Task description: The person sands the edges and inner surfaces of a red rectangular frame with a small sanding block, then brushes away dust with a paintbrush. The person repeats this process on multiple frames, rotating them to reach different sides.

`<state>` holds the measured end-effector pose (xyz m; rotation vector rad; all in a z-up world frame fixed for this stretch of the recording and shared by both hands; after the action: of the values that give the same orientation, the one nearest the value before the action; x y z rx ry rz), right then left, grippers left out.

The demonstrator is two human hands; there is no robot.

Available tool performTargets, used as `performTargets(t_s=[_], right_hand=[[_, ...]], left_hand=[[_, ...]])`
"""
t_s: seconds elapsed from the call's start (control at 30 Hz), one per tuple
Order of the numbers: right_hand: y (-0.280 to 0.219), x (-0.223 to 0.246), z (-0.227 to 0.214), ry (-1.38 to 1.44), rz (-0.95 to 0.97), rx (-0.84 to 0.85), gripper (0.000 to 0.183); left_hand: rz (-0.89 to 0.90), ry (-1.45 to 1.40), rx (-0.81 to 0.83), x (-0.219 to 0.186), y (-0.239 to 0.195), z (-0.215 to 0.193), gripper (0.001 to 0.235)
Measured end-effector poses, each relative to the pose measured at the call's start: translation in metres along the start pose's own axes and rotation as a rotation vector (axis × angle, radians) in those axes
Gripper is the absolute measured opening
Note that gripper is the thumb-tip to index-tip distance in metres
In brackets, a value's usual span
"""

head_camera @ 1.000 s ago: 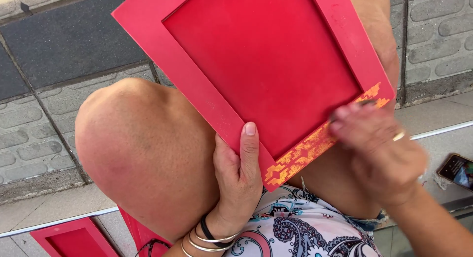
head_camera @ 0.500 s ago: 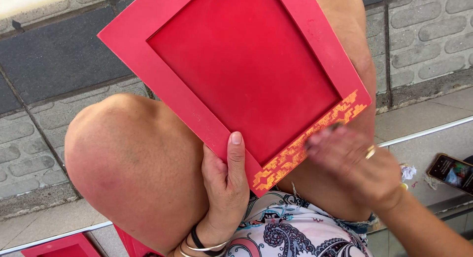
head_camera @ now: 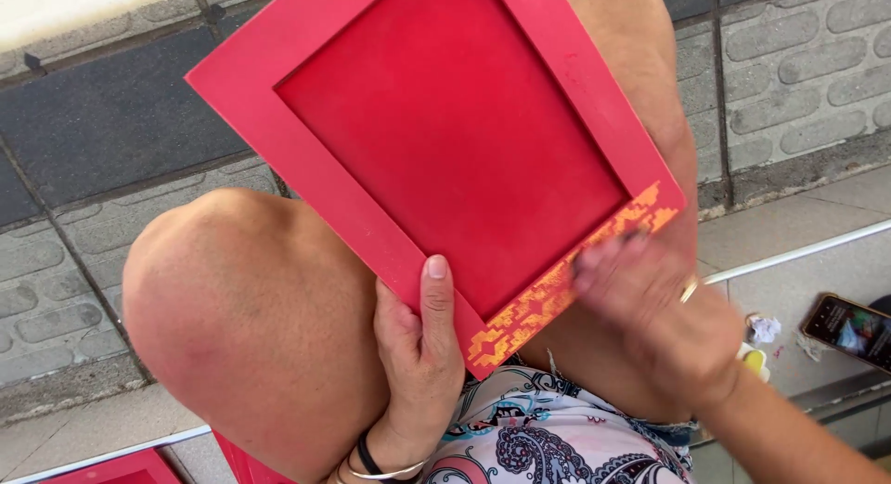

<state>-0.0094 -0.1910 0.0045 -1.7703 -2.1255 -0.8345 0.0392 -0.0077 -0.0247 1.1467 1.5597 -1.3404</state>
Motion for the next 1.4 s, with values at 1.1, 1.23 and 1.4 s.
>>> performTargets(t_s=[1.1, 1.23, 1.4], right_hand=[[-0.011, 0.050, 0.020, 0.064, -0.415, 0.312, 0.024], [-0.019, 0.039, 0.030, -0.659, -0.450, 0.221, 0.017], [-0.009, 0.059, 0.019, 0.142, -0.389, 0.365, 0.023]], left_hand=[[0.084, -0.070, 0.062, -0.001, -0.002, -0.006, 0.030], [0.041, -0.091, 0.083, 0.001, -0.001, -0.005, 0.032], [0.070, -0.066, 0.088, -0.002, -0.001, -0.007, 0.029]])
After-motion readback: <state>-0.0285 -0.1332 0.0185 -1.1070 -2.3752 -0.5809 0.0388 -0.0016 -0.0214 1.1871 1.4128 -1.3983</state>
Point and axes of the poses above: each hand's wrist, its own y-axis towards the middle knuckle, its own z-axis out of the palm, x = y × z, the point moved 4 cm from there along y, towards the middle knuckle, and after that the axes turned 4 degrees about z, right-handed, at the moved point
